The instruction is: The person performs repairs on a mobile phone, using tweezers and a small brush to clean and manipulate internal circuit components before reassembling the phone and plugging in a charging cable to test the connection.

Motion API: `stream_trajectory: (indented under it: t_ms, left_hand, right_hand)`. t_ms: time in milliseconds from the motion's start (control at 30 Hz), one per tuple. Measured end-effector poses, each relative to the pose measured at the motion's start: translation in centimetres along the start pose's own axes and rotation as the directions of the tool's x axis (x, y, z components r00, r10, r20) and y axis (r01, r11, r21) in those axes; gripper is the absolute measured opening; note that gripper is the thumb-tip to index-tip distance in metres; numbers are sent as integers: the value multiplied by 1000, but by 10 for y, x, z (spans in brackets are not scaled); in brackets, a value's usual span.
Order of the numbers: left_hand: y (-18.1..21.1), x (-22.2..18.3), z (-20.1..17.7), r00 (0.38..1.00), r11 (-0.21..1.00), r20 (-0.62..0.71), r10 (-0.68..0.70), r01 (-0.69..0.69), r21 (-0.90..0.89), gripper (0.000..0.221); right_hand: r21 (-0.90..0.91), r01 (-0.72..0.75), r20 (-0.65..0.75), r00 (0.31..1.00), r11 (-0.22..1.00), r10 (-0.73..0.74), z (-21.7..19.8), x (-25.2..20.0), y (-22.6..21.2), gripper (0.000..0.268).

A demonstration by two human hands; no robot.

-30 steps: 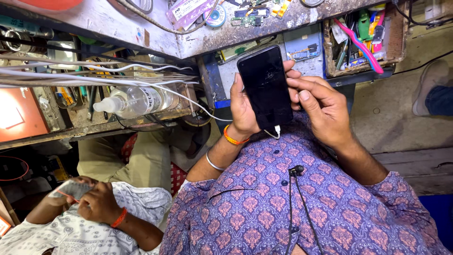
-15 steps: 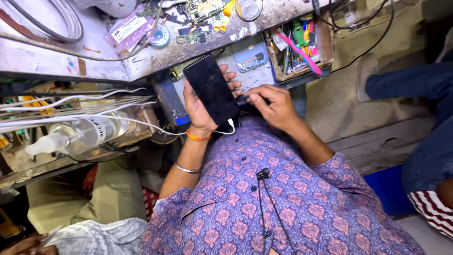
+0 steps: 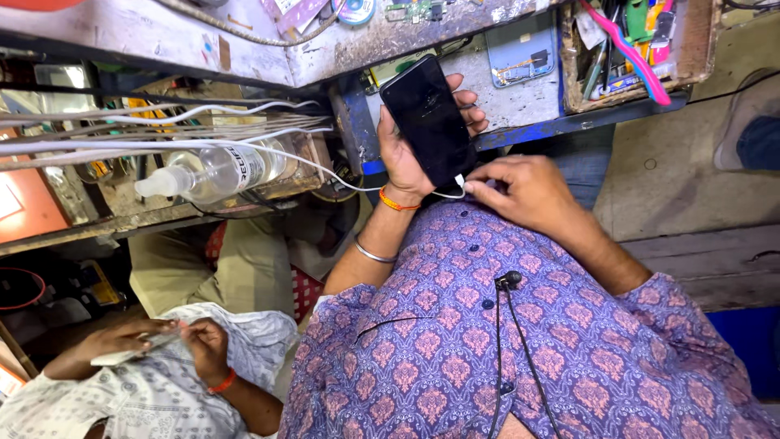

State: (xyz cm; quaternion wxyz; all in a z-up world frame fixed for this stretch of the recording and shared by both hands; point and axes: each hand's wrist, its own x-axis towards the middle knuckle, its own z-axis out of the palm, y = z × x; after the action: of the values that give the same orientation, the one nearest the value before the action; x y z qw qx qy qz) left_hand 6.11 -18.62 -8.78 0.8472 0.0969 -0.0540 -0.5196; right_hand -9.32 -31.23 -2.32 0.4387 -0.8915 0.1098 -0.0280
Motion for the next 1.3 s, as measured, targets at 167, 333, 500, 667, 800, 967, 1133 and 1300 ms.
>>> stream_trajectory:
  t_ms: [167, 333, 500, 667, 800, 967, 1133, 1300]
  left_hand:
    - [0, 0, -1, 1000, 1000, -9, 1, -1, -25, 98]
    - [0, 0, -1, 1000, 1000, 9, 10, -10, -15, 98]
    - [0, 2, 0, 1000, 1000, 15, 18, -18, -20, 97]
    - [-1, 2, -1, 1000, 998, 6, 26, -26, -50, 97]
    - [-1, 2, -1, 999, 998, 4, 40, -40, -42, 97]
    - [0, 2, 1, 999, 998, -2, 33, -33, -50, 98]
    - [1, 2, 2, 1000, 999, -4, 31, -31, -34, 98]
    - [1, 2, 3, 1000, 999, 4, 13, -13, -46, 98]
  right_hand:
    - [1, -46, 66, 997, 999, 46, 13, 1, 3, 24]
    - [16, -27, 70, 997, 999, 26, 16, 1, 9, 22]
    - [31, -60, 83, 995, 998, 57, 17, 2, 8, 22]
    - [39, -11, 81, 997, 999, 8, 16, 2, 9, 22]
    - [48, -46, 86, 995, 998, 42, 15, 2, 7, 22]
    - [24, -36, 63, 997, 999, 34, 14, 3, 4, 22]
    - [57, -8, -58, 998, 998, 11, 5, 1, 7, 18]
    - [286, 15, -174, 984, 958, 36, -24, -10, 30, 23]
